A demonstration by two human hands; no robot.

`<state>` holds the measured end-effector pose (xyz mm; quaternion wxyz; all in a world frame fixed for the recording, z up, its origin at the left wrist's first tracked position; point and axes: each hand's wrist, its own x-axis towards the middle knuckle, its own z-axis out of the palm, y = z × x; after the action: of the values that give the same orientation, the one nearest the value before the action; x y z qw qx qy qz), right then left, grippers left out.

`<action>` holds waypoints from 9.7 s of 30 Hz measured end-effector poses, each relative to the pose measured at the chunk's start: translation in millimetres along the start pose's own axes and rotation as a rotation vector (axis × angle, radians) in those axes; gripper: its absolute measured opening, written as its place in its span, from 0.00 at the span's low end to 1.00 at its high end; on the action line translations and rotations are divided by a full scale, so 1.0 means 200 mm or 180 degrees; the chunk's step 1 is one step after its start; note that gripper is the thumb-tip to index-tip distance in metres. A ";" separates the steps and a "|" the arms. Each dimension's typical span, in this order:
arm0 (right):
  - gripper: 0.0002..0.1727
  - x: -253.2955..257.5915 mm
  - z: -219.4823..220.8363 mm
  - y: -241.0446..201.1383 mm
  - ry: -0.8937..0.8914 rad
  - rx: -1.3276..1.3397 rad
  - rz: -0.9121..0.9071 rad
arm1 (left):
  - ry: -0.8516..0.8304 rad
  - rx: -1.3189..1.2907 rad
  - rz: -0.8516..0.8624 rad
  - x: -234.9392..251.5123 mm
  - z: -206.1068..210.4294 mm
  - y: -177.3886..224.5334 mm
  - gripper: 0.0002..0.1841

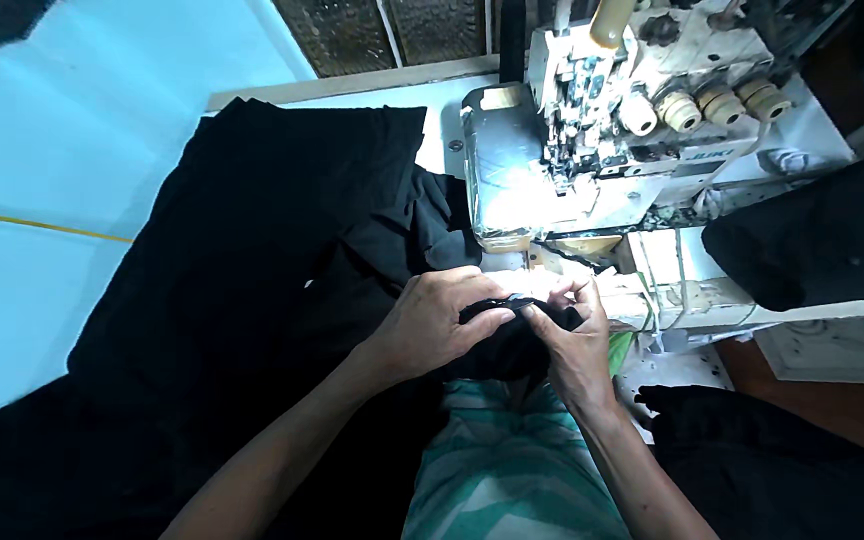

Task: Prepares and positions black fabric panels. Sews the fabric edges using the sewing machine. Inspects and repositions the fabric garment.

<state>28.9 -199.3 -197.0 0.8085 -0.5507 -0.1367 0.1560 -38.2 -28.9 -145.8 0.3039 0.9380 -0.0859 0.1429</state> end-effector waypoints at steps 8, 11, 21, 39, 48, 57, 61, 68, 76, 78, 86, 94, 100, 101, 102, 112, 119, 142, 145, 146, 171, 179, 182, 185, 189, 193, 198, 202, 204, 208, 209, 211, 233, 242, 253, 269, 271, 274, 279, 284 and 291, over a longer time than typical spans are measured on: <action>0.21 -0.01 -0.01 -0.01 0.0035 -0.0064 0.0027 | 0.0098 0.0060 0.0170 -0.02 0.04 -0.01 0.11; 0.21 -0.01 -0.01 0.00 0.0055 -0.0052 0.0079 | 0.0104 -0.0168 0.0214 -0.03 0.04 -0.02 0.10; 0.21 -0.02 0.00 0.00 -0.0213 0.0118 0.0313 | -0.0004 -0.0273 0.0038 -0.05 0.02 -0.05 0.12; 0.23 -0.04 0.00 0.01 -0.0425 -0.0002 0.0414 | -0.0178 -0.0104 0.0398 -0.04 0.02 -0.04 0.14; 0.26 -0.01 -0.03 -0.01 -0.0261 -0.0469 0.0214 | -0.0082 -0.0025 0.0193 -0.05 0.05 -0.05 0.13; 0.23 -0.03 -0.02 -0.02 -0.0094 0.0047 0.0420 | -0.0095 -0.0015 0.0218 -0.04 0.04 -0.04 0.13; 0.22 -0.03 -0.03 -0.02 -0.0083 0.0026 0.0376 | -0.0070 0.0087 0.0248 -0.04 0.06 -0.03 0.14; 0.22 -0.04 -0.04 -0.02 -0.0017 0.0008 0.0386 | -0.0050 0.0116 0.0474 -0.04 0.08 -0.04 0.14; 0.22 -0.04 -0.03 -0.02 -0.0082 0.0002 0.0341 | -0.0105 -0.0106 0.0360 -0.05 0.06 -0.04 0.13; 0.23 -0.05 -0.02 -0.02 -0.0164 -0.0003 0.0352 | -0.0116 -0.0137 0.0315 -0.04 0.07 -0.02 0.13; 0.25 -0.06 -0.03 -0.02 -0.0156 0.0079 0.0410 | -0.0103 -0.0134 0.0468 -0.01 0.10 0.01 0.14; 0.24 -0.06 -0.04 0.00 -0.0375 -0.0118 0.0420 | 0.0019 -0.0065 0.0427 -0.06 0.10 -0.01 0.14; 0.04 0.04 -0.27 -0.03 -0.1538 -0.1192 0.0181 | 0.0070 0.0305 0.0296 -0.12 -0.03 -0.05 0.15; 0.05 0.05 -0.31 -0.03 -0.1690 -0.1314 0.0087 | 0.0085 0.0348 0.0282 -0.13 -0.06 -0.05 0.16; 0.05 0.06 -0.33 -0.03 -0.1807 -0.1406 0.0048 | 0.0100 0.0390 0.0259 -0.15 -0.09 -0.06 0.16; 0.09 0.11 -0.33 -0.11 -0.1519 -0.1192 -0.0281 | 0.0196 0.0528 0.0088 -0.26 -0.19 -0.04 0.15; 0.09 0.12 -0.30 -0.06 -0.1373 -0.0806 0.0079 | 0.0135 0.0273 0.0208 -0.21 -0.07 -0.05 0.15; 0.11 0.08 -0.27 0.02 -0.0377 -0.0252 0.0502 | -0.0136 -0.0003 0.0433 0.03 0.18 -0.09 0.11; 0.17 0.09 -0.28 0.01 -0.0322 -0.0554 0.0329 | -0.0157 -0.0067 0.0486 0.05 0.20 -0.10 0.11; 0.18 0.09 -0.28 0.00 -0.0267 -0.0589 0.0330 | -0.0163 -0.0082 0.0515 0.06 0.20 -0.10 0.11; 0.23 0.03 -0.28 -0.09 0.0040 -0.0492 0.0518 | -0.0013 -0.0291 0.0552 0.06 0.24 -0.03 0.10; 0.24 0.02 -0.25 -0.08 0.0046 -0.0529 0.0505 | -0.0089 -0.0250 0.0251 0.04 0.16 -0.02 0.11; 0.25 0.01 -0.23 -0.10 -0.0032 -0.0474 0.0597 | -0.0159 -0.0055 0.0403 0.05 0.15 0.02 0.12; 0.25 -0.01 -0.22 -0.12 -0.0059 -0.0429 0.0607 | -0.0196 -0.0009 0.0475 0.06 0.18 0.03 0.11; 0.25 -0.02 -0.22 -0.13 -0.0062 -0.0444 0.0660 | -0.0160 -0.0085 0.0513 0.06 0.21 0.04 0.11; 0.25 -0.03 -0.22 -0.13 -0.0067 -0.0392 0.0671 | -0.0133 -0.0174 0.0553 0.06 0.22 0.05 0.11; 0.26 -0.04 -0.23 -0.10 -0.0127 -0.0378 0.0594 | -0.0101 -0.0158 0.0647 0.03 0.23 0.04 0.12; 0.26 -0.05 -0.22 -0.10 -0.0128 -0.0494 0.0543 | 0.0008 -0.0205 0.0608 0.01 0.25 0.04 0.12; 0.23 -0.05 -0.23 -0.10 -0.0221 -0.0518 0.0484 | 0.0040 -0.0198 0.0535 -0.01 0.25 0.04 0.12; 0.20 -0.06 -0.25 -0.08 -0.0383 -0.0585 0.0353 | 0.0035 -0.0176 0.0439 -0.03 0.23 0.02 0.12; 0.21 -0.06 -0.25 -0.08 -0.0356 -0.0595 0.0323 | 0.0027 -0.0191 0.0417 -0.04 0.23 0.02 0.12; 0.22 -0.07 -0.25 -0.07 -0.0313 -0.0572 0.0299 | 0.0035 -0.0256 0.0374 -0.05 0.23 0.03 0.12; 0.22 -0.10 -0.23 -0.04 -0.0155 -0.0215 0.0265 | 0.0085 -0.0438 0.0383 -0.05 0.25 0.03 0.11; 0.22 -0.11 -0.21 -0.05 -0.0212 -0.0236 0.0290 | 0.0095 -0.0379 0.0327 -0.04 0.25 0.04 0.11; 0.22 -0.10 -0.22 -0.04 -0.0199 -0.0180 0.0254 | 0.0071 -0.0097 0.0387 -0.04 0.23 0.05 0.13; 0.31 -0.13 -0.18 0.00 -0.0236 -0.0348 0.0262 | 0.0259 -0.0223 0.0649 -0.04 0.27 0.07 0.12; 0.30 -0.13 -0.18 0.01 -0.0218 -0.0374 0.0285 | 0.0171 -0.0243 0.0596 -0.06 0.26 0.06 0.12; 0.29 -0.12 -0.17 0.00 -0.0159 -0.0377 0.0323 | 0.0034 -0.0342 0.0391 -0.07 0.24 0.04 0.12; 0.30 -0.11 -0.18 -0.02 -0.0207 -0.0389 0.0276 | 0.0059 -0.0020 0.0287 -0.09 0.21 0.04 0.14; 0.29 -0.12 -0.17 -0.01 -0.0257 -0.0408 0.0260 | 0.0018 0.0009 0.0360 -0.09 0.20 0.06 0.15; 0.29 -0.13 -0.18 -0.01 -0.0322 -0.0314 0.0173 | -0.0070 -0.0298 0.0318 -0.07 0.21 0.07 0.15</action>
<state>20.0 -241.5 -208.8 0.7680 -0.5848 -0.1698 0.1987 -46.0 -63.3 -176.0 0.3389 0.9189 -0.1425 0.1433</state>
